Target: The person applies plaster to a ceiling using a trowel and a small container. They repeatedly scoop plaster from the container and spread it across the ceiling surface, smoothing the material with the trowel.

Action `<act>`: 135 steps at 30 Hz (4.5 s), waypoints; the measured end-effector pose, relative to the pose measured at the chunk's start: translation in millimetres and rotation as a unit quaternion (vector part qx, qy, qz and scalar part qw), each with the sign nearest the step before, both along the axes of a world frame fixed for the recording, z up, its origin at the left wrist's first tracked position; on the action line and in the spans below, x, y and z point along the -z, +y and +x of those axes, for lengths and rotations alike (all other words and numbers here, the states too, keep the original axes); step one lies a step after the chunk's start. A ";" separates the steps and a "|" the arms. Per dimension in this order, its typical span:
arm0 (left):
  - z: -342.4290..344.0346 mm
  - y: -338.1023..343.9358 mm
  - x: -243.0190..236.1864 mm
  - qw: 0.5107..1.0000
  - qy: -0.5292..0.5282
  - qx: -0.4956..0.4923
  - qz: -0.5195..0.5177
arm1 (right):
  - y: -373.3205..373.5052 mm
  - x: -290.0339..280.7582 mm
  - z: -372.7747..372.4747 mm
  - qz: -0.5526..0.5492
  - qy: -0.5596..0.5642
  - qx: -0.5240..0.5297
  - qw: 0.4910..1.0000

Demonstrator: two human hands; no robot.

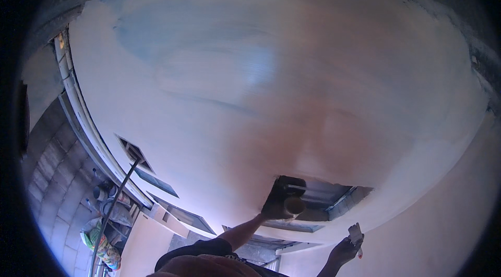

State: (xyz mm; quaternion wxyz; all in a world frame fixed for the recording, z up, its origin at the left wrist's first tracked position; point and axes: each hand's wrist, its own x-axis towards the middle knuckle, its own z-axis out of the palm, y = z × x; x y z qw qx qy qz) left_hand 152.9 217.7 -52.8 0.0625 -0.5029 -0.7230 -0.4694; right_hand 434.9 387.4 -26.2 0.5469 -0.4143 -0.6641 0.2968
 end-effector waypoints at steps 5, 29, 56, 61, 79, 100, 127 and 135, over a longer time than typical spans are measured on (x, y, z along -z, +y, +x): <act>-2.2 23.6 37.9 0.999 -0.032 -0.019 -0.021 | 33.1 33.5 34.0 0.001 0.165 -0.095 0.982; -10.7 32.8 121.7 0.983 -0.138 -0.012 -0.117 | 85.8 76.5 76.1 -0.002 0.040 -0.074 0.996; -18.0 41.9 139.0 0.986 -0.157 0.043 0.030 | 83.8 122.2 91.4 -0.289 0.272 -0.190 0.898; -24.6 30.5 149.2 0.963 -0.238 0.053 -0.115 | 84.9 126.3 86.5 -0.257 0.089 -0.201 0.941; -21.4 37.6 144.4 0.975 -0.184 0.060 -0.106 | 93.7 132.0 83.3 -0.051 -0.069 -0.218 0.972; -18.0 36.1 104.7 0.981 -0.178 0.065 -0.036 | 2.5 110.2 68.6 -0.310 0.303 -0.202 0.878; 6.0 13.8 109.3 0.988 -0.151 0.028 -0.017 | -41.0 81.2 76.9 -0.072 0.165 -0.191 0.965; 24.6 -26.4 80.8 0.976 -0.150 0.081 0.137 | -34.2 17.1 36.2 -0.029 0.204 -0.219 0.954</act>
